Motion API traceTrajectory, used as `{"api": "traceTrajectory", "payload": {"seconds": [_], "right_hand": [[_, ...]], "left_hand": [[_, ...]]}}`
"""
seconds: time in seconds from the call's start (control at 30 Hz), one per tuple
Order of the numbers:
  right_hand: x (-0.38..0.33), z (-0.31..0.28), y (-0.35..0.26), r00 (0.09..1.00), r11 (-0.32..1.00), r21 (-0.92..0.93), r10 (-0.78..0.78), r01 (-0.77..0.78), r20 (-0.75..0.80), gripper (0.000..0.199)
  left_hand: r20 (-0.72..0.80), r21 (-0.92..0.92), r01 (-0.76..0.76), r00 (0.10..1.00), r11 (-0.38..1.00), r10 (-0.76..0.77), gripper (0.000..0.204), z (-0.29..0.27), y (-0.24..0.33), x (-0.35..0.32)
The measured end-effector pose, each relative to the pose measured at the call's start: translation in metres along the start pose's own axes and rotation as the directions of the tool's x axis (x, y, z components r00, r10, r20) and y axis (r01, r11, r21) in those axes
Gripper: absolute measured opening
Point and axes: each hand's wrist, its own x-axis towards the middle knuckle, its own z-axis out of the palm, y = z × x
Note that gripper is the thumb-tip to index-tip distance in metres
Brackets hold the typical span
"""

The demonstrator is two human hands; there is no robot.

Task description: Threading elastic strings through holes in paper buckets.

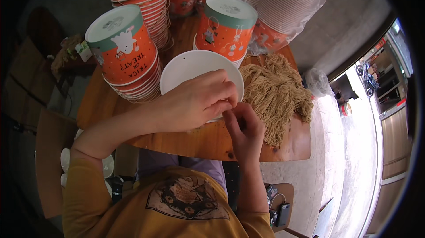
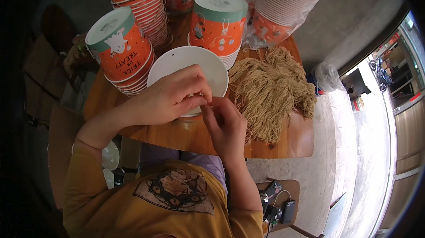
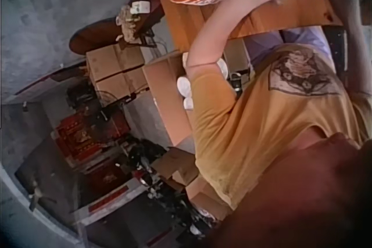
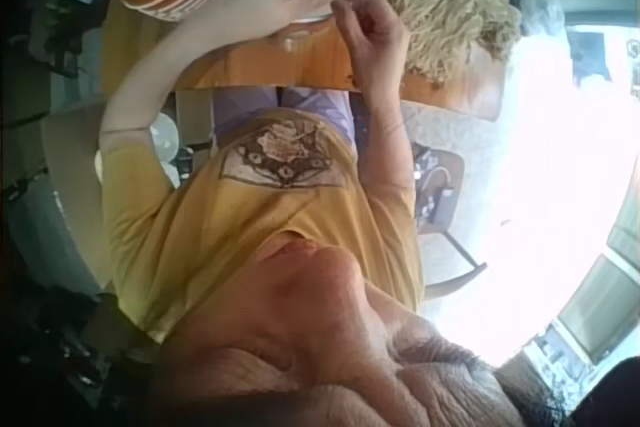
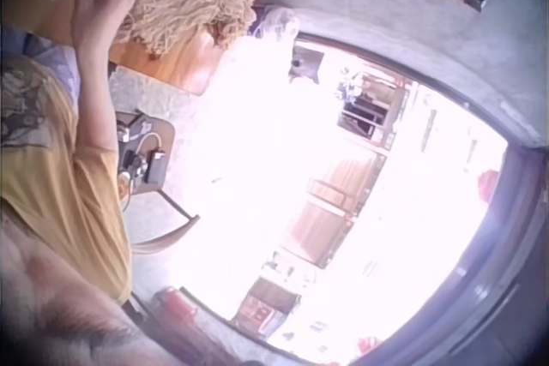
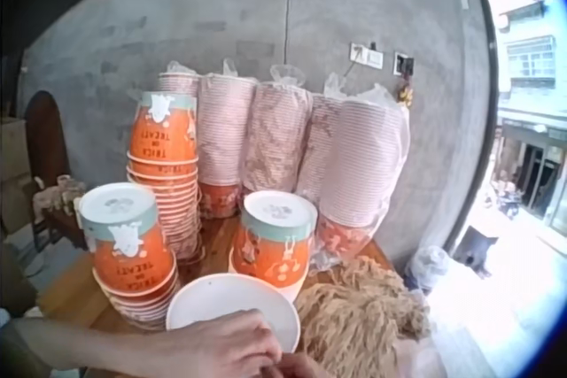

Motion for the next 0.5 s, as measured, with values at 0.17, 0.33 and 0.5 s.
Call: {"api": "traceTrajectory", "payload": {"seconds": [0.17, 0.33, 0.5], "right_hand": [[0.006, 0.003, 0.004, 0.988, 0.923, 0.353, 0.139, -0.151, 0.06, 0.011], [0.008, 0.0, 0.006, 0.957, 0.829, 0.479, 0.254, -0.289, 0.139, 0.011], [0.009, -0.012, -0.005, 0.939, 0.818, 0.463, 0.269, -0.341, 0.217, 0.013]], "left_hand": [[0.342, -0.481, 0.485, 0.871, 0.731, -0.353, 0.031, -0.002, -0.008, 0.002], [0.405, -0.622, 0.575, 0.817, 0.531, -0.411, 0.036, 0.007, -0.018, 0.004], [0.42, -0.649, 0.617, 0.778, 0.445, -0.467, 0.031, 0.008, -0.021, 0.006]]}}
